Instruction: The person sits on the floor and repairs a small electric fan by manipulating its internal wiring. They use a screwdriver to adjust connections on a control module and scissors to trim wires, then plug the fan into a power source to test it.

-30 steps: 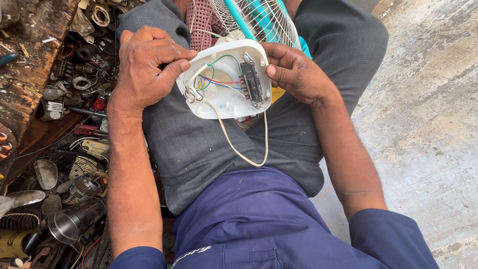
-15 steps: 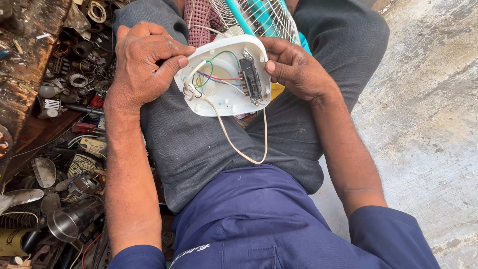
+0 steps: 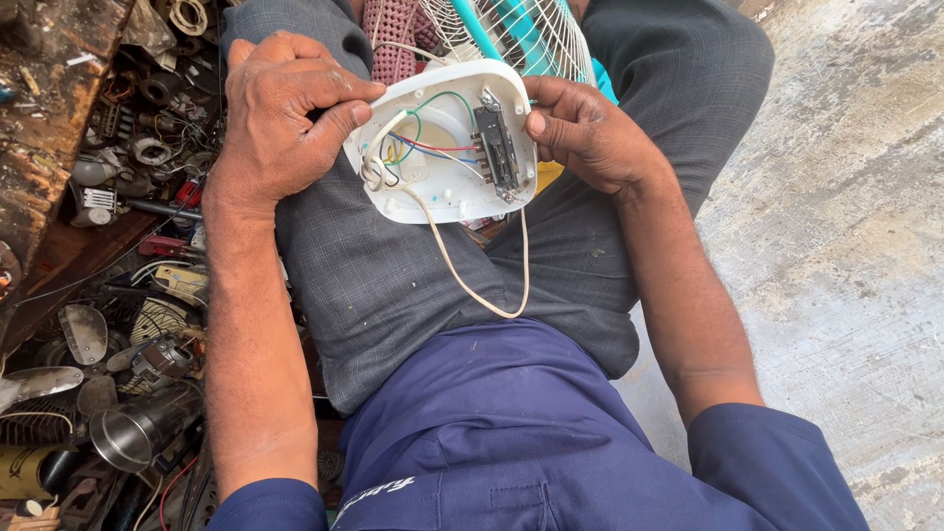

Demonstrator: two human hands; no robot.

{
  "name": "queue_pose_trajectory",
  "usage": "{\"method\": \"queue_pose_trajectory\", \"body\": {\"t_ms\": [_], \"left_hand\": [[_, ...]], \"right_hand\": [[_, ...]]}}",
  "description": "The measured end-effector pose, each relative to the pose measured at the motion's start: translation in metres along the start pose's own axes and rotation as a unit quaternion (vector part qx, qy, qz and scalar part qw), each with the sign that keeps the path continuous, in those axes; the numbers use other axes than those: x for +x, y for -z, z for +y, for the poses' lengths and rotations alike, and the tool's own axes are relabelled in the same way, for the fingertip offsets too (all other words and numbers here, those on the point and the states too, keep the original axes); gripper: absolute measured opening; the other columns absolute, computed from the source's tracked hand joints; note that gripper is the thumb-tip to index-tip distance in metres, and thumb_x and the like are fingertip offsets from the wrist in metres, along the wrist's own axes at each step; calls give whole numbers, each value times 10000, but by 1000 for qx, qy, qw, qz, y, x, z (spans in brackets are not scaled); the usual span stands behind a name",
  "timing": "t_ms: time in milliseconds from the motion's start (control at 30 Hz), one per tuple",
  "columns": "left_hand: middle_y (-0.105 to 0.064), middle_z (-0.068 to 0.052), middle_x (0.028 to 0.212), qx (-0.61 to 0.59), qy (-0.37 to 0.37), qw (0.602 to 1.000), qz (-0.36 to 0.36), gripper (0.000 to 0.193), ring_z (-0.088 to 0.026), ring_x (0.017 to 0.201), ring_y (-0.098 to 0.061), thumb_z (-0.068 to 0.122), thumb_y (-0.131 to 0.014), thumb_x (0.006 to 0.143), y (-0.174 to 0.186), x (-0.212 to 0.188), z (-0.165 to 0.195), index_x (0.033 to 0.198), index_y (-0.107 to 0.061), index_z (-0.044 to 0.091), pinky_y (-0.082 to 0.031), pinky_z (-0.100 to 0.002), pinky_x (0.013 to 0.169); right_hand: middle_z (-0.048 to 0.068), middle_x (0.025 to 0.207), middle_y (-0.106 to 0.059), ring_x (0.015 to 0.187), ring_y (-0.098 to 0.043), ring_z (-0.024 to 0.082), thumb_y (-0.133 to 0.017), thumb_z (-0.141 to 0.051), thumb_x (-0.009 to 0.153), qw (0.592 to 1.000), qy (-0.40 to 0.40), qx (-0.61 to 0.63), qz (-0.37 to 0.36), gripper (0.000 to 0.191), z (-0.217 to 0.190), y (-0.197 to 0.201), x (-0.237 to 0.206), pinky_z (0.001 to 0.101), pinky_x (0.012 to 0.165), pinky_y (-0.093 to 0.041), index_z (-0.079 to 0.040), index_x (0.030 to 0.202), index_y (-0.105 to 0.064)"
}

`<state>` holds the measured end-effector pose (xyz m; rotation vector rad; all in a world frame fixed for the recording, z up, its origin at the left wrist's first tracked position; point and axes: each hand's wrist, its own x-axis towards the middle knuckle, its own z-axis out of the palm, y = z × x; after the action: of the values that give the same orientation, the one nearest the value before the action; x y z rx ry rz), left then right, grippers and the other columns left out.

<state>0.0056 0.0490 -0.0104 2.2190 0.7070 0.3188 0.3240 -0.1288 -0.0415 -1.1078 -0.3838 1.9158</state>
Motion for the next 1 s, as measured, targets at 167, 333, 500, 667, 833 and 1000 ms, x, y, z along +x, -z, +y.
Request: {"method": "queue_pose_trajectory", "body": {"t_ms": [167, 333, 500, 667, 833, 1000], "left_hand": [[-786, 29, 1021, 0, 2, 1000, 1, 116, -149, 1148, -612, 238, -795, 1005, 0, 0, 0, 1089, -830, 166, -343, -401, 1013], [-788, 28, 1036, 0, -2, 1000, 1, 103, -147, 1163, -614, 223, -791, 1022, 0, -1, -1, 1099, -830, 167, -345, -403, 1027], [-786, 27, 1041, 5, -10, 1000, 2, 106, -139, 1121, -611, 219, -790, 1018, -1, -2, -3, 1102, -828, 167, -348, -404, 1035], [-787, 28, 1033, 6, -6, 1000, 3, 102, -141, 1128, -613, 223, -794, 1022, -2, -3, -3, 1099, -830, 169, -343, -405, 1025], [-786, 32, 1033, 4, -8, 1000, 4, 105, -135, 1112, -610, 233, -791, 1029, -2, -3, -4, 1105, -830, 170, -344, -404, 1030], [-789, 33, 1044, 10, -19, 1000, 7, 108, -139, 1124, -607, 228, -784, 1033, -3, -3, -6, 1108, -830, 166, -343, -408, 1042]], "right_hand": [[146, 1226, -718, 1122, -710, 210, -753, -327, 963, 1000, -10, -10, 5, 626, -3, -3, 0, 396, 996, -597, 39, 1432, -560], [153, 1221, -711, 1127, -711, 230, -730, -381, 960, 1000, -18, -12, -16, 630, -1, -1, 0, 412, 985, -601, 25, 1411, -559], [171, 1168, -717, 1072, -710, 242, -704, -407, 999, 998, -30, -46, -17, 602, 0, 2, -1, 418, 950, -601, 52, 1376, -604], [174, 1196, -705, 1094, -711, 253, -691, -428, 977, 999, -35, -38, -12, 614, 0, 1, -2, 451, 950, -609, 32, 1370, -590], [217, 1164, -719, 1096, -736, 315, -656, -447, 989, 998, -66, -6, -21, 594, 0, 0, -2, 516, 946, -628, 51, 1311, -617], [212, 1180, -709, 1091, -724, 321, -657, -428, 997, 998, -58, -12, -28, 595, -2, -1, -2, 521, 945, -619, 54, 1341, -596]]}}
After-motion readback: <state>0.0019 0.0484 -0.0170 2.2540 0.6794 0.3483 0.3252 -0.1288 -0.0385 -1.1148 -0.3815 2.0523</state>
